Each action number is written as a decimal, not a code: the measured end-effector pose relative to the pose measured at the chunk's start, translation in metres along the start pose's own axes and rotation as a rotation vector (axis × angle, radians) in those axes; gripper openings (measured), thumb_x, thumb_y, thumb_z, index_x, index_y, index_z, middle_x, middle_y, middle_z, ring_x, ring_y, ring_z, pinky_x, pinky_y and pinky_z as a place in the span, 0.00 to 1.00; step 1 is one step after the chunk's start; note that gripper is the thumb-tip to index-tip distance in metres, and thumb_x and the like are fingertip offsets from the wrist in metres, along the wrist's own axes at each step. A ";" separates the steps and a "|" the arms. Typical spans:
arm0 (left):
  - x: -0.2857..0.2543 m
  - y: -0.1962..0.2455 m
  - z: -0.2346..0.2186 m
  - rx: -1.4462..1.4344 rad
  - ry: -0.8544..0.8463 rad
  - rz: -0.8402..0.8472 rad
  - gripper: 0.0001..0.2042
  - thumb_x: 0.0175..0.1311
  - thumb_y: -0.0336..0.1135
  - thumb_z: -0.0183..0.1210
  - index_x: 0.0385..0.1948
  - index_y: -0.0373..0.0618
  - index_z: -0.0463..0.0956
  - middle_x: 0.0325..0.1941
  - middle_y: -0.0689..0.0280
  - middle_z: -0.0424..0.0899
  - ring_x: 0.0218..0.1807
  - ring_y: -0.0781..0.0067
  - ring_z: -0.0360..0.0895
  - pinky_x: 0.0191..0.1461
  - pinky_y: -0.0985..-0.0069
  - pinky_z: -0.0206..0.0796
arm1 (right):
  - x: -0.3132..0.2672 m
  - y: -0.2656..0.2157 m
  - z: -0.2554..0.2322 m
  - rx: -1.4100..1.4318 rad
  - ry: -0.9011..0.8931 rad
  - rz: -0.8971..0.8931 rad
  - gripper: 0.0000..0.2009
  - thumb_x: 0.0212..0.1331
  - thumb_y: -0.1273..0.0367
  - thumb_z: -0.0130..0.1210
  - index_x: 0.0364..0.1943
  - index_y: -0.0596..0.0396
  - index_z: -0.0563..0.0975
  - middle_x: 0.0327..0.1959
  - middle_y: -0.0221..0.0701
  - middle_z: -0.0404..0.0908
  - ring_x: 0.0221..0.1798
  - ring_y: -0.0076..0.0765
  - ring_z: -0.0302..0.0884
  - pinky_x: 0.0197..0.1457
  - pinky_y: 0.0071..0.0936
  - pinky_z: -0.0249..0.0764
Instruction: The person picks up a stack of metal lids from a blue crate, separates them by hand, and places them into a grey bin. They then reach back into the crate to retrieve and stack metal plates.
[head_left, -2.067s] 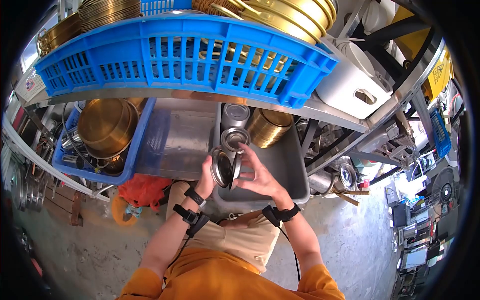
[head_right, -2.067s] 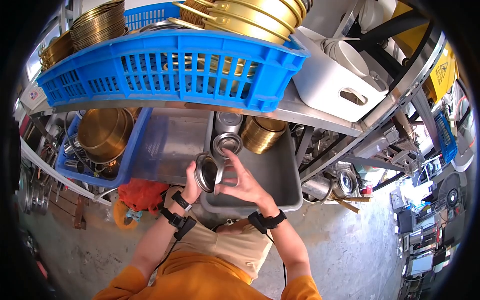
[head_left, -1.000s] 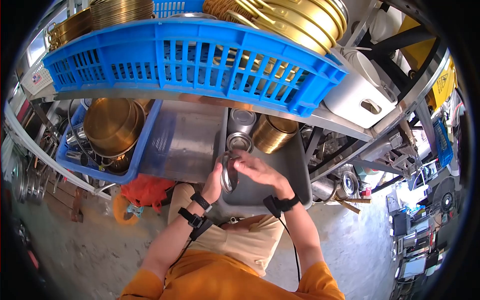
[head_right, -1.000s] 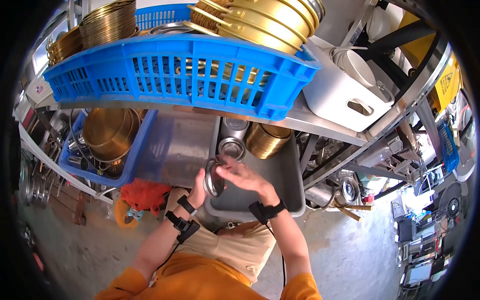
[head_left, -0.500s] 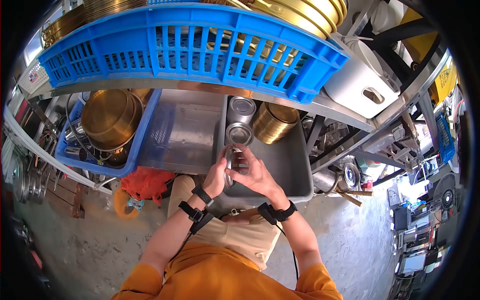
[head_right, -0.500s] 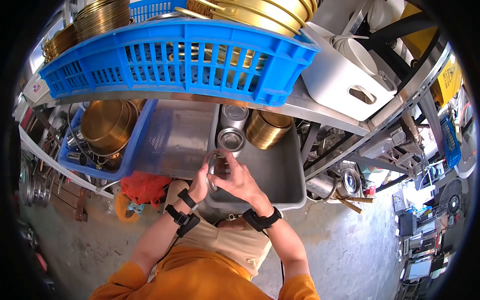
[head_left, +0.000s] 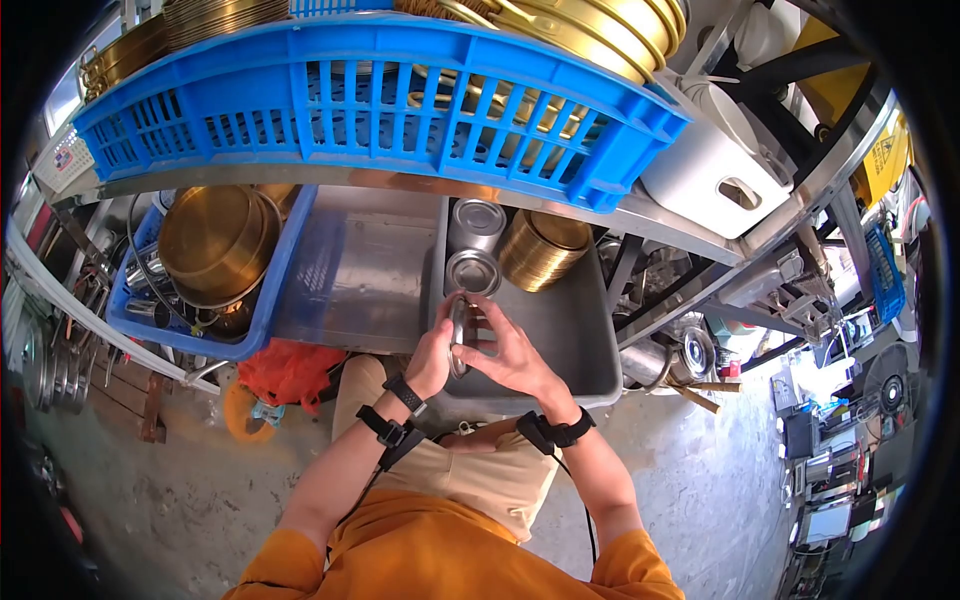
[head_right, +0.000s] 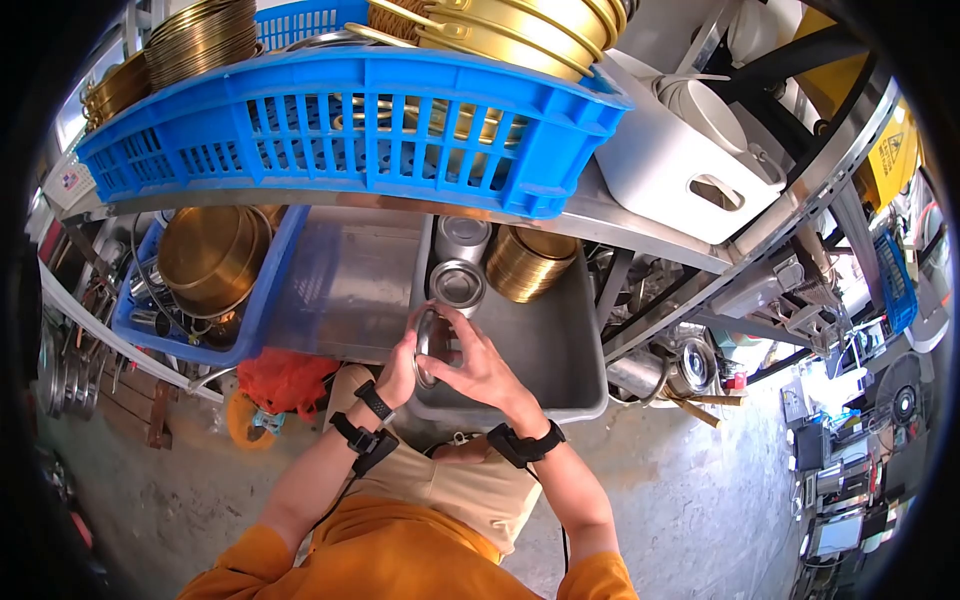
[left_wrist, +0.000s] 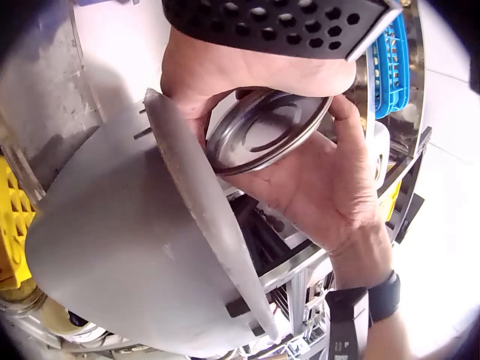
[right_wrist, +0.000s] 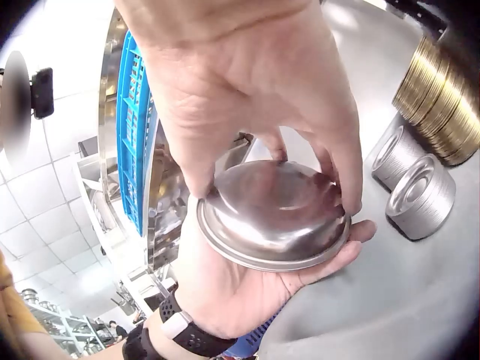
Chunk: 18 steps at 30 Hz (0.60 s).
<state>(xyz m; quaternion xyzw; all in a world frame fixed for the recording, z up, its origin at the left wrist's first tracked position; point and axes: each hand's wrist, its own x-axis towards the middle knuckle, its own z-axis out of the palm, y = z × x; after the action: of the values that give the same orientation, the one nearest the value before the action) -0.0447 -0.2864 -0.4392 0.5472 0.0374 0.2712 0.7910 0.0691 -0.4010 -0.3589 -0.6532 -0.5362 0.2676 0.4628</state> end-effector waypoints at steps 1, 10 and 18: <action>0.000 0.000 0.000 0.082 0.002 -0.021 0.31 0.78 0.56 0.33 0.77 0.50 0.47 0.66 0.55 0.74 0.60 0.61 0.78 0.63 0.68 0.69 | -0.001 0.000 0.000 0.000 0.000 -0.001 0.41 0.58 0.61 0.70 0.73 0.56 0.60 0.65 0.48 0.70 0.68 0.52 0.72 0.64 0.46 0.79; 0.004 -0.001 -0.002 0.341 -0.015 0.005 0.31 0.77 0.55 0.28 0.76 0.49 0.49 0.61 0.51 0.79 0.61 0.55 0.79 0.65 0.67 0.67 | -0.009 0.009 0.003 0.074 0.041 0.034 0.44 0.60 0.59 0.69 0.75 0.58 0.57 0.68 0.50 0.67 0.71 0.51 0.68 0.64 0.47 0.80; 0.008 0.006 0.009 0.305 0.014 -0.002 0.31 0.78 0.55 0.29 0.75 0.48 0.52 0.61 0.56 0.79 0.62 0.60 0.78 0.68 0.67 0.66 | -0.017 -0.014 -0.013 -0.274 0.055 -0.213 0.44 0.50 0.63 0.75 0.72 0.55 0.64 0.66 0.46 0.69 0.68 0.49 0.71 0.65 0.43 0.76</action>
<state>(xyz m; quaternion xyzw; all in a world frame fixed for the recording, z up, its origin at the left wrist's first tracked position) -0.0370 -0.2890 -0.4279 0.6589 0.0842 0.2655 0.6988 0.0688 -0.4210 -0.3430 -0.6569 -0.6209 0.1234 0.4096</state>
